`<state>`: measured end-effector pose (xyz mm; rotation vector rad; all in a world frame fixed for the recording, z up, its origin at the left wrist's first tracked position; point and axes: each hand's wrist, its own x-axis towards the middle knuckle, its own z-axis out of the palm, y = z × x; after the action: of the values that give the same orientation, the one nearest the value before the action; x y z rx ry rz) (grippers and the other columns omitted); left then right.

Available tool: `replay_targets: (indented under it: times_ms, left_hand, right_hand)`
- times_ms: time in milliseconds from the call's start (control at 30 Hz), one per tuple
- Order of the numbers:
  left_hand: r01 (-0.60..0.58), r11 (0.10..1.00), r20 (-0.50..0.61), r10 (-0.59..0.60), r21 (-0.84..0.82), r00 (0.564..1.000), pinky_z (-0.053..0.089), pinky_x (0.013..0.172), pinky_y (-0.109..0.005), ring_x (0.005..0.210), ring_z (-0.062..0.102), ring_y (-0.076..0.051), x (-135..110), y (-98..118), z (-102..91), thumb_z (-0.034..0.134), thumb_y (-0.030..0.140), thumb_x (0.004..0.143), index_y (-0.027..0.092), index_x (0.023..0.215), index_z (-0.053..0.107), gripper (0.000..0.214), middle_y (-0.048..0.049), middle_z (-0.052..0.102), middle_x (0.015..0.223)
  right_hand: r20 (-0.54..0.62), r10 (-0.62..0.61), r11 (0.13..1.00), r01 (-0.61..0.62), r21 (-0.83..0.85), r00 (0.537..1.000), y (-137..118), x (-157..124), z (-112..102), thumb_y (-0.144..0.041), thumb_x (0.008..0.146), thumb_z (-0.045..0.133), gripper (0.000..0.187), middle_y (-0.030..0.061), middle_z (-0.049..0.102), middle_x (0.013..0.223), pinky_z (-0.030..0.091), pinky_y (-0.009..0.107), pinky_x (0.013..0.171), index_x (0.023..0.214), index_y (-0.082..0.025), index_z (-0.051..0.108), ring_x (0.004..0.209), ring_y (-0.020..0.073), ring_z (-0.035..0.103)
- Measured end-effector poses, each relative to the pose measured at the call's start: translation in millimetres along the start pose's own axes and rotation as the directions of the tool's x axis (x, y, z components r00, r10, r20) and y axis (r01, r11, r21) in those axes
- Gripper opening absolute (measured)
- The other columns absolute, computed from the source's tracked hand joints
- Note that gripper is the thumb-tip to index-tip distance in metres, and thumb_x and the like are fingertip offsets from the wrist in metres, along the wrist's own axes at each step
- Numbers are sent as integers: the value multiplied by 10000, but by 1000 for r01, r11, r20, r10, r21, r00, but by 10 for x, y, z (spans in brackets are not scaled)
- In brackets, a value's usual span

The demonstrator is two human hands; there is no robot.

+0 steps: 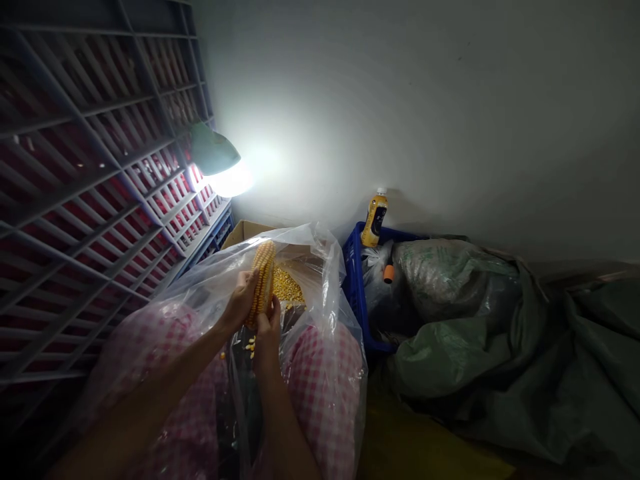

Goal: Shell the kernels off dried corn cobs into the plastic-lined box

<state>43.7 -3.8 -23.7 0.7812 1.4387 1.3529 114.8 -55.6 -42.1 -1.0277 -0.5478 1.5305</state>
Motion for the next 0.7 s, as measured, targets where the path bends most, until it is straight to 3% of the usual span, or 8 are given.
replay_targets:
  times_ms: [133,300,533,700]
  left_hand:
    - [4,999,8,-3,-50,1000,459,530,-220,590,556,-116,6,36,10,539,576,776,194,915,450,416,32,539,727]
    - [6,996,21,-4,-88,1000,474,556,-223,605,569,-115,15,25,0,533,571,783,204,923,442,403,36,536,735]
    - [6,1000,-11,-5,14,1000,457,533,-225,578,564,-125,-31,19,15,547,559,785,199,895,449,388,31,552,688]
    - [18,998,3,-18,-64,1000,467,548,-228,582,550,-114,5,25,22,534,587,774,193,889,453,418,34,533,705]
  right_hand:
    - [-17,77,995,-75,69,997,-47,-29,28,-206,699,554,541,2,607,1161,487,273,852,1236,-233,489,996,152,591]
    - [-15,89,993,-88,83,996,-103,-69,59,-289,737,576,490,8,637,1064,510,266,772,1217,-231,495,962,167,611]
    - [-14,79,996,-79,43,997,-82,-23,40,-252,714,538,492,-12,640,1038,503,235,697,1204,-245,490,863,140,615]
    - [-27,40,999,-40,21,999,-108,-70,49,-199,701,515,523,-1,630,1052,494,237,732,1222,-234,487,914,143,599]
